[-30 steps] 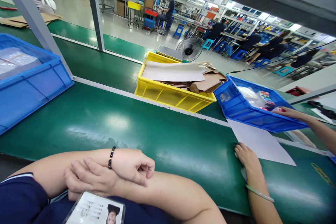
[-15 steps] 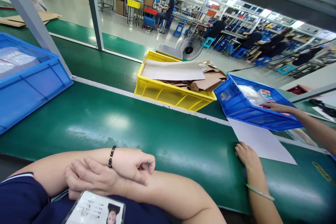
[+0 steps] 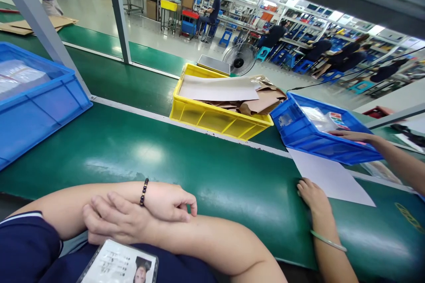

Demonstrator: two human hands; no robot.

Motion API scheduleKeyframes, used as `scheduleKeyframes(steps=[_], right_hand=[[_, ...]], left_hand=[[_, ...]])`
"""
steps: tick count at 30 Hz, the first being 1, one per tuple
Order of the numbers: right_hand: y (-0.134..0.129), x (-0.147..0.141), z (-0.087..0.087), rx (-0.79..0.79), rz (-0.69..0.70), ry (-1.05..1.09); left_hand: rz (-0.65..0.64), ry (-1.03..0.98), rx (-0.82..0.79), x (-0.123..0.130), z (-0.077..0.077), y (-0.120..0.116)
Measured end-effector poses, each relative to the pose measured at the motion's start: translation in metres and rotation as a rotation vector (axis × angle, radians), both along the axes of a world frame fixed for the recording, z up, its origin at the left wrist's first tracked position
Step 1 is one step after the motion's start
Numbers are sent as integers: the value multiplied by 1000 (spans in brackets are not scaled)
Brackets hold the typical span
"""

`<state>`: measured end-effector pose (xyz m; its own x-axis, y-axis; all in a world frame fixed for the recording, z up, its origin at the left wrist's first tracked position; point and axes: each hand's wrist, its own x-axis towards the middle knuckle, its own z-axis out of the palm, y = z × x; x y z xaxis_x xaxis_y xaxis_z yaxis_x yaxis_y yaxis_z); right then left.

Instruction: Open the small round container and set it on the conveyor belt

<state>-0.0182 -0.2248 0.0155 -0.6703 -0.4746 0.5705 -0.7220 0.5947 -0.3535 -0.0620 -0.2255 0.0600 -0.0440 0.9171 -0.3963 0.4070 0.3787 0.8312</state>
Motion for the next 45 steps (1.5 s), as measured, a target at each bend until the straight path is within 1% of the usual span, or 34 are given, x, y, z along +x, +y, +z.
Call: scheduleKeyframes(steps=[1,2,3,4,5,7,9,11,12,15,18,22,26,29,32,34,37,41,45], right_hand=[[4,6,1,49,96,166],[8,10,1,97,146,323],[10,13,0,140,165,467],[13,15,-1,172,153,575],[14,15,-2,178,115,629],[17,15,-4,168,73,630],[19,15,-4,229,92,621],[18,16,-4,254,87,609],[17,16,-5,242,76,600],[13,16,-8,122,29,612],[13,15,-10,76,42,630],[16,15,-10,155,85,578],[18,16,-11,126,92,589],[19,16,-12,138,74,626],[21,16,-11,111,66,640],[23,16,-10,115,69,630],[25,16,-9,180,78,645],[21,18,-13,152,63,587],[14,19,-23,62,33,610]], left_hand=[[-26,16,-6,-2,0,3],[-50,28,-3,-3,0,6],[-71,36,7,-5,0,9],[-91,39,18,-6,-1,12],[-110,39,25,-6,-2,14],[-144,47,16,-7,-2,19],[-180,59,-9,-7,-2,23],[-213,73,-21,-7,-1,26],[-226,86,-22,-7,0,28],[-252,133,-29,-5,-1,30],[-227,133,-17,-3,-3,30],[-176,100,47,-4,-5,28],[-172,72,0,-4,-5,30],[-188,68,-33,-3,-7,33],[-211,70,-51,-2,-8,33],[-207,82,-32,-3,-9,33],[-185,53,-16,-4,-10,32],[-177,23,-64,-5,-11,35],[-203,3,-118,-4,-9,37]])
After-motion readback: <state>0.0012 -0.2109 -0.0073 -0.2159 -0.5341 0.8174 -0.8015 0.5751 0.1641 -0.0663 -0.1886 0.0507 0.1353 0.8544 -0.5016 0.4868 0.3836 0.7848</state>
